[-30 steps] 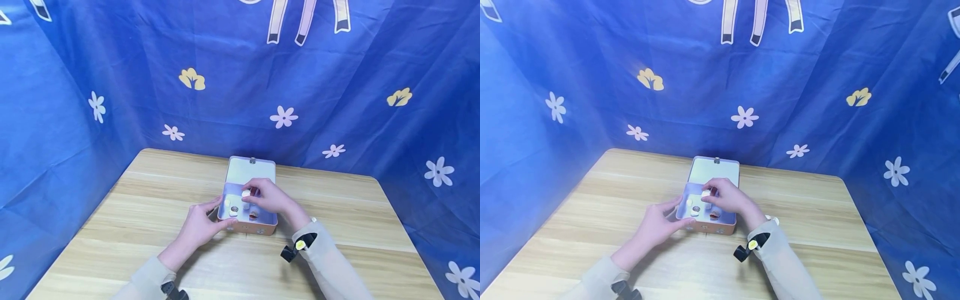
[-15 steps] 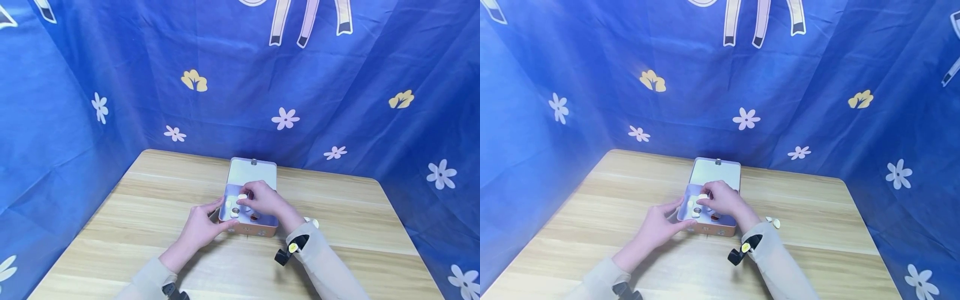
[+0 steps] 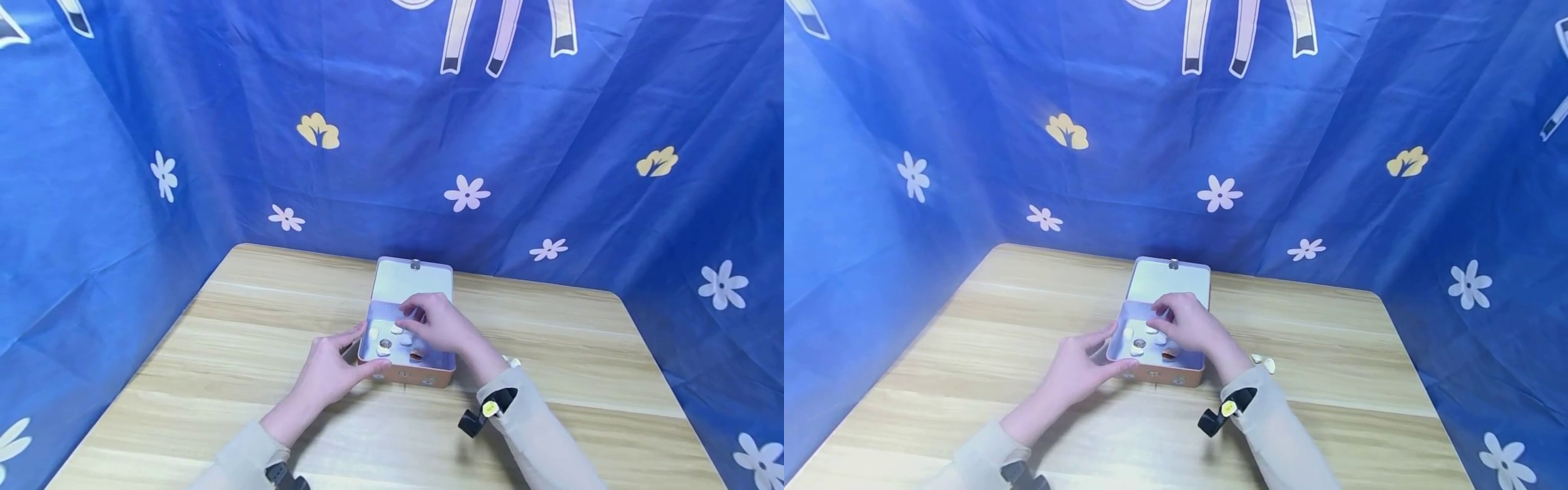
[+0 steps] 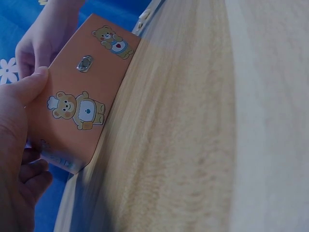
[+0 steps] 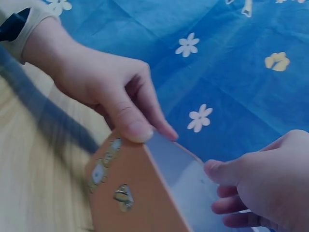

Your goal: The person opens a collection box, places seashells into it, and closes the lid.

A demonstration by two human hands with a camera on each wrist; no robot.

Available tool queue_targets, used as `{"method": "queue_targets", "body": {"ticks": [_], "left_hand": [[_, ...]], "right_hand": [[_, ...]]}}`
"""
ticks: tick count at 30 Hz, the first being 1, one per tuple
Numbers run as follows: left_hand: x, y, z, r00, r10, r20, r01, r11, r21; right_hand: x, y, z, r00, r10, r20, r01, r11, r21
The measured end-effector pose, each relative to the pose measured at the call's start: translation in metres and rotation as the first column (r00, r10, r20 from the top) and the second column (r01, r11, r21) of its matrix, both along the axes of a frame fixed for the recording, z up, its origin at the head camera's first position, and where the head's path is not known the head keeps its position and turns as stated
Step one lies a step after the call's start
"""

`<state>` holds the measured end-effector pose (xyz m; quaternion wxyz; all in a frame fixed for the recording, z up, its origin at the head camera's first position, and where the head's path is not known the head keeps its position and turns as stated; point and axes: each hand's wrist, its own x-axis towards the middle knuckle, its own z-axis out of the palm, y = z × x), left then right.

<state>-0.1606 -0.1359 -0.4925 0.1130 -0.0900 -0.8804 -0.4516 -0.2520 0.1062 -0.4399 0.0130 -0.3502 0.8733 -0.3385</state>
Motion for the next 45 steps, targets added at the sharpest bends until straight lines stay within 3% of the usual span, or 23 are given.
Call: {"method": "queue_targets", "body": {"ticks": [12, 22, 28, 35, 45], "left_hand": [[-0.003, -0.001, 0.002, 1.0, 0.0, 0.016, -0.001, 1.0, 0.01], [-0.005, -0.003, -0.001, 1.0, 0.0, -0.007, 0.0, 1.0, -0.012], [-0.005, -0.002, -0.001, 1.0, 0.0, 0.003, 0.0, 1.0, -0.002], [-0.004, -0.001, 0.0, 1.0, -0.003, 0.01, 0.003, 1.0, 0.014], [-0.004, 0.0, 0.0, 1.0, -0.006, 0.02, 0.005, 1.0, 0.019]], "right_hand": [[0.004, 0.05, 0.021, 0.993, -0.114, -0.007, 0.111, 0.978, -0.179], [0.012, 0.098, 0.017, 0.989, -0.148, -0.006, 0.146, 0.979, -0.146], [0.016, 0.133, 0.007, 0.985, -0.168, 0.028, 0.169, 0.985, -0.045], [0.026, 0.174, -0.018, 0.983, -0.164, 0.085, 0.16, 0.986, 0.053], [0.036, 0.207, -0.039, 0.967, -0.213, 0.138, 0.2, 0.974, 0.102]]}}
